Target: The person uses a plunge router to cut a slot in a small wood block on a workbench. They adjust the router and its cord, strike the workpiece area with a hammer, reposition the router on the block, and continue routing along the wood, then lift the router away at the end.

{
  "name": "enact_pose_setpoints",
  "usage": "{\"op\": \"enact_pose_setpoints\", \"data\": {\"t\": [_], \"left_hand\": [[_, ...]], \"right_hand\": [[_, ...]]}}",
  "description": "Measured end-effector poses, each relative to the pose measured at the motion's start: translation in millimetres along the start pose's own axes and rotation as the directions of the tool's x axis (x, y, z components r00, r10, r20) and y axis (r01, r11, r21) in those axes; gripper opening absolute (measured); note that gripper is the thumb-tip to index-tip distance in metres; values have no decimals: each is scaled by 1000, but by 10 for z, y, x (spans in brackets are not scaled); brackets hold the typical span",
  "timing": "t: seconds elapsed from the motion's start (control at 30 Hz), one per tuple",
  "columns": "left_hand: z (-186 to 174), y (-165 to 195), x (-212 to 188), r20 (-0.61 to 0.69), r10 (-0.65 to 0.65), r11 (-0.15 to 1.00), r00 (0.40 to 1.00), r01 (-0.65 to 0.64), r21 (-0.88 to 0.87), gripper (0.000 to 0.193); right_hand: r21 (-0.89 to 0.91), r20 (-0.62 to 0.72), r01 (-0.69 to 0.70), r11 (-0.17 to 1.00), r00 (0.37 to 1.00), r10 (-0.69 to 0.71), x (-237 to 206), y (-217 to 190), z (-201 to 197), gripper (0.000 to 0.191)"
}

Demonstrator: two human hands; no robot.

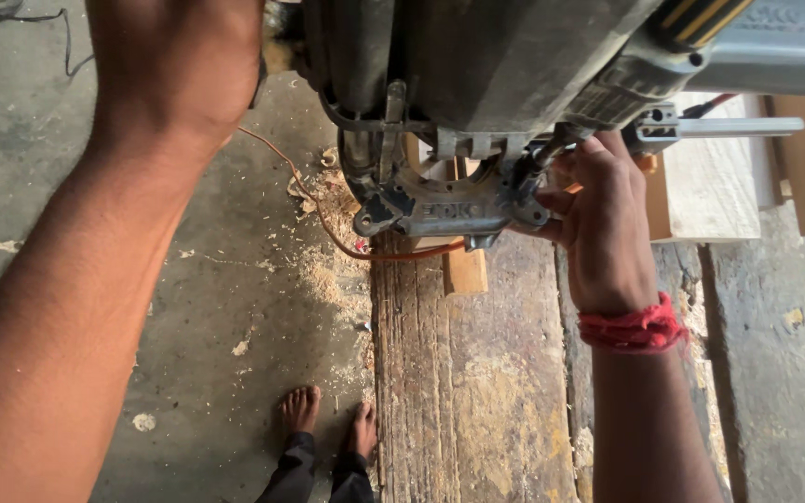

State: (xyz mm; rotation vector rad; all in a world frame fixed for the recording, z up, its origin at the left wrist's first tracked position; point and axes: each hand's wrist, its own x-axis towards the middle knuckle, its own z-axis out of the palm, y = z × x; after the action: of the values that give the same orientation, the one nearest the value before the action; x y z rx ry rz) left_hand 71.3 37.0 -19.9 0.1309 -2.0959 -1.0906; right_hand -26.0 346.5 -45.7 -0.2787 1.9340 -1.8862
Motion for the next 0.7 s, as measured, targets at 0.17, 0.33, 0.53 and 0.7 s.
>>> {"op": "enact_pose_setpoints", "data": {"t": [0.17, 0.33, 0.53, 0.7], "left_hand": [[18, -13, 178, 35, 150, 985, 988, -146, -97, 33], [-10, 56, 393, -14, -107, 977, 994, 103, -185, 24], [-75, 45, 441, -33, -57, 982, 998, 50, -181, 13], [-38, -59, 394, -73, 0, 978, 997, -15, -206, 24]], "right_hand": [[54, 28, -113, 992, 993, 111, 285, 39, 58, 48], [-58, -51, -158, 986, 987, 155, 569, 2, 173, 32], [7, 49, -68, 998, 997, 67, 573, -23, 202, 22], [56, 23, -41, 998, 999, 39, 590, 53, 209, 17]]}}
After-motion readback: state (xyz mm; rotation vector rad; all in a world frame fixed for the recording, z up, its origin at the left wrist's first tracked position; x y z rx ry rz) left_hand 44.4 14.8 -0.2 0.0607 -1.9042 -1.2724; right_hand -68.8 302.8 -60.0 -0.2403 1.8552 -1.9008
